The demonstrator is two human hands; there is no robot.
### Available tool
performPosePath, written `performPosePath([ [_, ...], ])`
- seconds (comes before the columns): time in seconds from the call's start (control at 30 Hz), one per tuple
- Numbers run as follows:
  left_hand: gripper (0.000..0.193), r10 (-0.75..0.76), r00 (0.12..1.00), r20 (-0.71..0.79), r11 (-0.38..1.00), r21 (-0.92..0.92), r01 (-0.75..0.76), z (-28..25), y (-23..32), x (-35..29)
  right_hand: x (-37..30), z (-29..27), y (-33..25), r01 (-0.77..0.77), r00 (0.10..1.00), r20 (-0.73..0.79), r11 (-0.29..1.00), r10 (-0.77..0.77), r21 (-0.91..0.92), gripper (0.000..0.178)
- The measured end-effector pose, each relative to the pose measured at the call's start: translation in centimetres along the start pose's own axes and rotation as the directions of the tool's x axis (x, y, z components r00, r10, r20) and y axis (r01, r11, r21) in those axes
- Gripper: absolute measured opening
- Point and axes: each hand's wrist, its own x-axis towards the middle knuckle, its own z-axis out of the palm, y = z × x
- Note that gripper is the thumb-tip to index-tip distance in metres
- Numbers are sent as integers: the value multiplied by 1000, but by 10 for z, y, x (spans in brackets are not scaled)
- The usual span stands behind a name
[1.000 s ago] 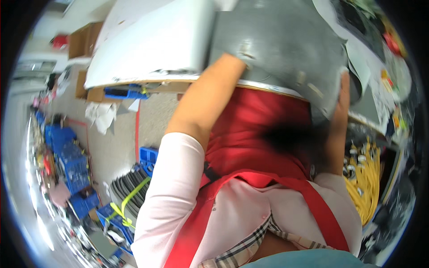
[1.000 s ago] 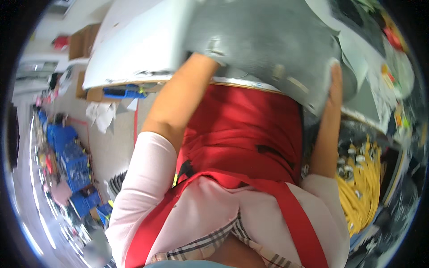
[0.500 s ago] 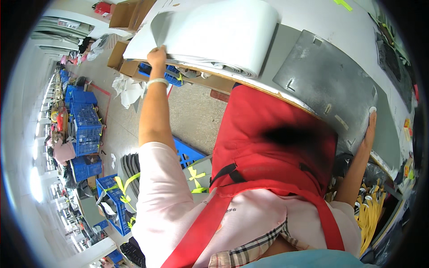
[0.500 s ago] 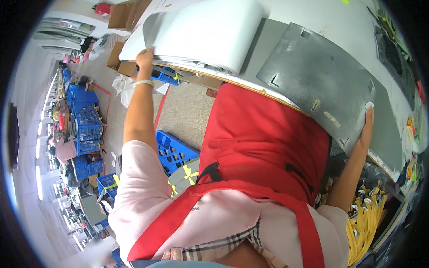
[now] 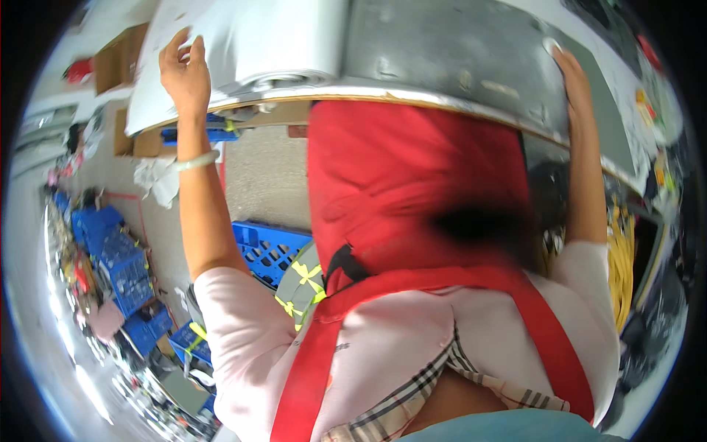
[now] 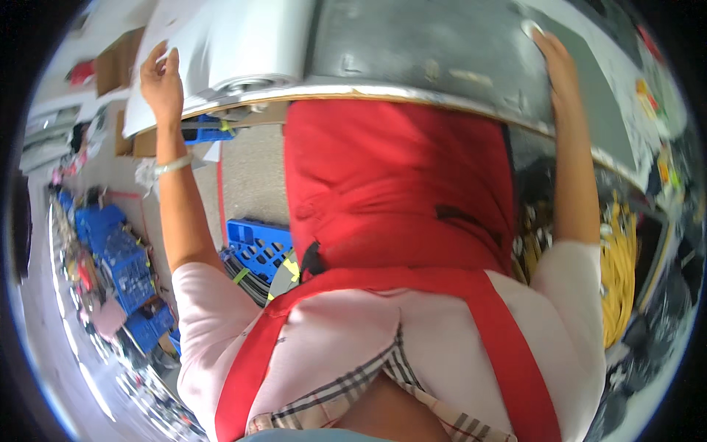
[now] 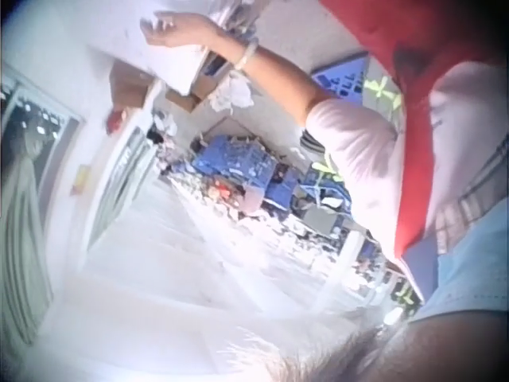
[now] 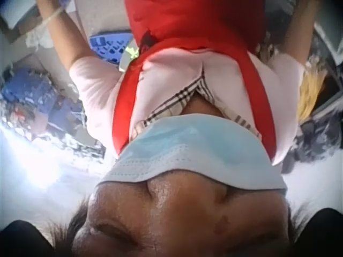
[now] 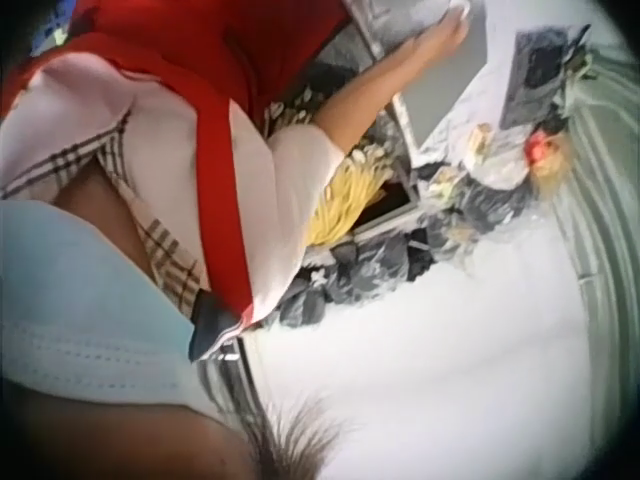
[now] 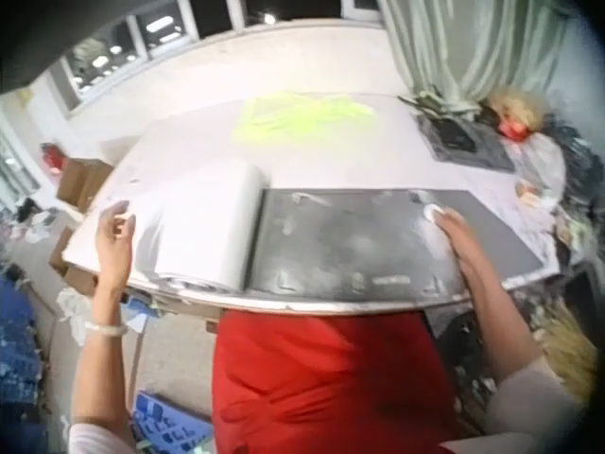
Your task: The recorder is using a small circular tool to press or smooth a white material onto a metal component at a manufacturing workstation.
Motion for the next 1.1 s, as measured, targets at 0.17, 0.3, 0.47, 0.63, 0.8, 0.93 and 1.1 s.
performPosePath([
  [0.17,14,442,790,426,880,-377,-289,64,135,-87,32,-1,2,101,995,12,978,-100,-183,27],
  [0.3,27,419,680,602,908,-283,-309,101,157,-118,38,2,9,184,982,16,936,-188,-299,26],
  [0.47,34,458,662,593,887,-257,-383,117,150,-124,46,4,9,141,990,54,950,-131,-278,25],
  [0.63,27,446,670,593,893,-252,-372,116,147,-128,43,5,10,167,986,33,929,-166,-331,26],
  [0.8,23,426,691,584,901,-204,-384,116,150,-135,37,8,7,165,986,62,947,-153,-277,26],
  [0.93,21,415,713,565,908,-205,-366,115,151,-138,36,8,4,155,988,59,936,-144,-315,27],
  [1.1,19,448,704,551,892,-220,-395,117,147,-138,36,9,4,161,987,73,946,-146,-282,28],
])
